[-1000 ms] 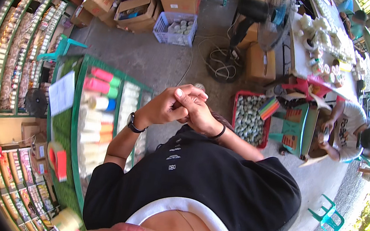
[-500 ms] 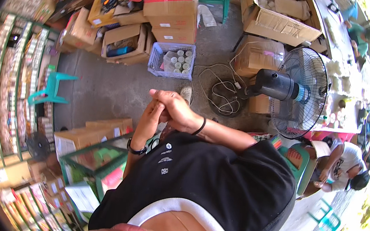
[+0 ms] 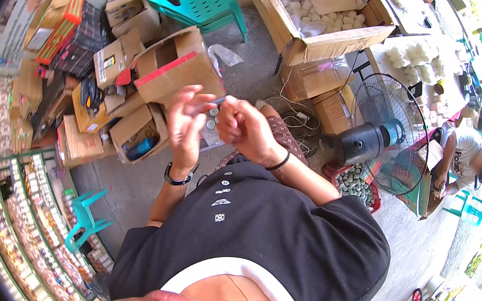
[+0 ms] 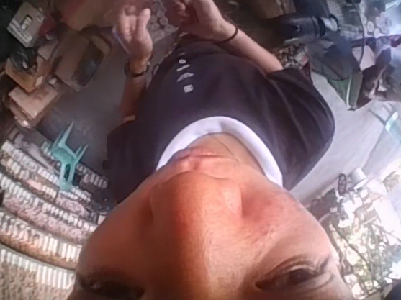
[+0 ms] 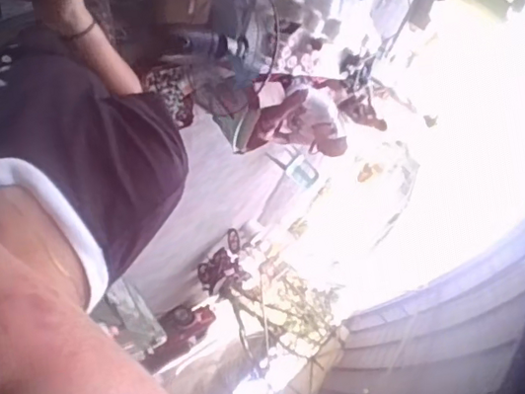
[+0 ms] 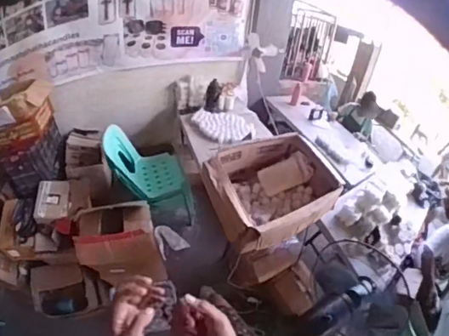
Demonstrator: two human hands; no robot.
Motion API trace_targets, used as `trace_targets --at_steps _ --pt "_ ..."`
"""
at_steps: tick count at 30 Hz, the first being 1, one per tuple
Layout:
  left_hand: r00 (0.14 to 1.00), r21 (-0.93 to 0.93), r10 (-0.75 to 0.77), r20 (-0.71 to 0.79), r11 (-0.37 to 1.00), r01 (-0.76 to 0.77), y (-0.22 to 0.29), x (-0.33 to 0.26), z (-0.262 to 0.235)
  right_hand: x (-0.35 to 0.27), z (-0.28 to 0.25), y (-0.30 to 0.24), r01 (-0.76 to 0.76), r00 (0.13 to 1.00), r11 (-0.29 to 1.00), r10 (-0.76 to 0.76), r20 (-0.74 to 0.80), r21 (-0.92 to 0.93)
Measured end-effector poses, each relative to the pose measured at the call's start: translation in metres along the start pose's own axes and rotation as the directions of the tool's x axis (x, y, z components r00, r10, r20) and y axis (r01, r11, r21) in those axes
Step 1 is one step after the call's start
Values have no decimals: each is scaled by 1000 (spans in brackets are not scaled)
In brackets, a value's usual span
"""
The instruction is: The person repeatedly picks up small white spherical objects from a cardboard box, wipes each with a cloth, and trims the top with scissors. The trimmed objects are placed on a nearby table. The person continues this process for multiple items throughout the clip.
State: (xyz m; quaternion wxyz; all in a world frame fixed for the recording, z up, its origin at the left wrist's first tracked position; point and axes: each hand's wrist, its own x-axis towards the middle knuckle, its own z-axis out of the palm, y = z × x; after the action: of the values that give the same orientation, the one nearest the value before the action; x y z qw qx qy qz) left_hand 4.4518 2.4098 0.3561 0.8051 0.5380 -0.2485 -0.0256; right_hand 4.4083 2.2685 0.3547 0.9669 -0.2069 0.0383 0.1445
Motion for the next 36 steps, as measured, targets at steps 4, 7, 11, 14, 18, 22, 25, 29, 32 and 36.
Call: trace_targets --at_steps 4,7,11,14,18,22,25,29,32,36 --pt "889 85 403 217 900 -428 -42 85 -37 51 -26 -78 272 917 845 -373 -143 -460" --pt "945 112 302 122 942 -315 -84 143 -36 95 -59 -137 267 899 612 -436 -36 -745" --pt "956 128 228 187 959 -254 -124 233 -18 145 -84 -208 169 909 203 -410 73 -964" --pt "918 143 249 308 942 -304 -153 288 -6 169 -117 -248 -97 860 -199 -510 19 -975" --pt "897 169 208 389 941 -292 -189 343 24 175 -268 -300 -686 690 -430 -641 -336 -587" --pt "800 422 -175 574 900 -106 -213 406 60 178 -320 -323 -670 726 -495 -591 -351 -552" --pt "750 551 -206 628 799 -241 -295 439 101 198 -318 -309 -639 769 -588 -474 -430 -495" --pt "223 635 -681 697 443 -633 -444 436 121 201 -349 -274 -651 759 -648 -532 -375 -396" --pt "-184 476 -908 377 360 -803 -478 427 153 195 -342 -280 -715 699 -588 -589 -407 -378" --pt "-308 375 -901 305 411 -831 -527 410 144 191 -316 -302 -762 647 -428 -500 -575 -486"
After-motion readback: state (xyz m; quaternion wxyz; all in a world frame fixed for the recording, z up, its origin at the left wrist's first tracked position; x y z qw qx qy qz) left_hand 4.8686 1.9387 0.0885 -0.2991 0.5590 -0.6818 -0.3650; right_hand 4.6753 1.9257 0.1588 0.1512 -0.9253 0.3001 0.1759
